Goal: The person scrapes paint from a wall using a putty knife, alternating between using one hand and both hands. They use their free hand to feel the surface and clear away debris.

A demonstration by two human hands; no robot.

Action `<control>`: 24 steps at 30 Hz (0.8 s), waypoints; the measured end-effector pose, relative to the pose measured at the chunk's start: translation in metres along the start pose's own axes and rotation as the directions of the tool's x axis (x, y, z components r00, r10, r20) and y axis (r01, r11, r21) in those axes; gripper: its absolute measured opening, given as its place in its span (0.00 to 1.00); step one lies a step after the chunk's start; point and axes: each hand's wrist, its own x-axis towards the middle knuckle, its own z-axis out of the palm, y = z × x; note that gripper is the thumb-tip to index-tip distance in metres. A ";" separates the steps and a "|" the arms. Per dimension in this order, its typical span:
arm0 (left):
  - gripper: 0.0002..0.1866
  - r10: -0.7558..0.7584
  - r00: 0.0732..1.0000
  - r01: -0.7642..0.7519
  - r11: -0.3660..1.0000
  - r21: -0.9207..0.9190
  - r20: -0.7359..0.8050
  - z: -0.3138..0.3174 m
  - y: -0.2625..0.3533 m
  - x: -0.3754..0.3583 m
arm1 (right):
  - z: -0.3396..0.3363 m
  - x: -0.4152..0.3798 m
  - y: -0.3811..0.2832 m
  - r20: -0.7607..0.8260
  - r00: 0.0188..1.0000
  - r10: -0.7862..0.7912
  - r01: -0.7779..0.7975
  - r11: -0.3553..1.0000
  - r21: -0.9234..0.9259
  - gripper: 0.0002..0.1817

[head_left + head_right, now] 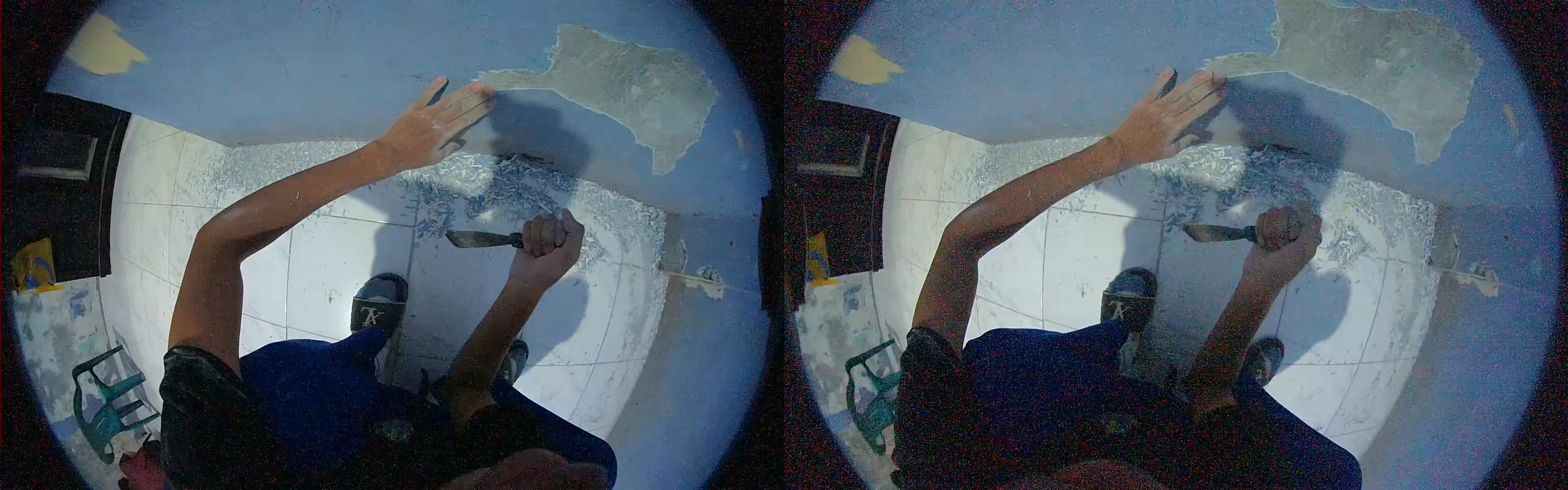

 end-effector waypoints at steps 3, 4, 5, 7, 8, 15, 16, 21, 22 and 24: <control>0.42 -0.019 0.998 0.020 1.000 -0.016 0.057 -0.009 0.004 0.007 | 0.006 -0.001 0.002 -0.013 1.000 -0.004 0.004 1.000 0.016 0.20; 0.42 -0.015 0.999 0.015 1.000 0.003 0.052 -0.010 0.004 0.009 | 0.000 0.001 0.004 0.027 1.000 -0.005 0.004 1.000 0.019 0.19; 0.42 -0.014 0.999 0.013 1.000 0.020 0.049 -0.010 0.005 0.009 | -0.003 0.001 0.004 0.065 0.998 -0.003 0.002 1.000 0.019 0.19; 0.42 -0.012 0.999 0.011 1.000 0.023 0.052 -0.009 0.006 0.008 | 0.001 0.000 0.003 0.014 1.000 -0.027 0.027 1.000 -0.010 0.20; 0.42 -0.011 0.998 0.010 1.000 0.011 0.058 -0.009 0.005 0.008 | 0.005 0.001 0.002 -0.009 0.999 -0.040 0.039 0.999 -0.023 0.21; 0.46 -0.073 0.997 0.074 0.996 -0.058 0.007 -0.017 -0.002 0.006 | 0.016 0.013 -0.006 -0.053 0.996 -0.077 0.079 0.996 0.048 0.20; 0.44 -0.089 0.995 0.088 0.996 -0.021 -0.051 -0.025 -0.010 0.015 | 0.028 0.020 -0.021 -0.090 0.982 -0.165 0.174 0.978 0.112 0.20; 0.34 0.170 0.740 -0.074 0.982 0.172 -0.650 -0.107 -0.069 0.050 | 0.073 0.042 -0.107 -0.057 0.558 -0.828 0.800 0.555 -0.227 0.20; 0.33 0.167 0.688 -0.043 0.981 0.190 -0.707 -0.123 -0.075 0.058 | 0.078 0.046 -0.116 -0.006 0.655 -0.756 0.754 0.654 -0.068 0.19; 0.30 0.176 0.641 0.053 0.961 0.271 -0.747 -0.129 -0.084 0.063 | 0.080 0.057 -0.130 0.152 0.781 -0.606 0.568 0.790 0.231 0.19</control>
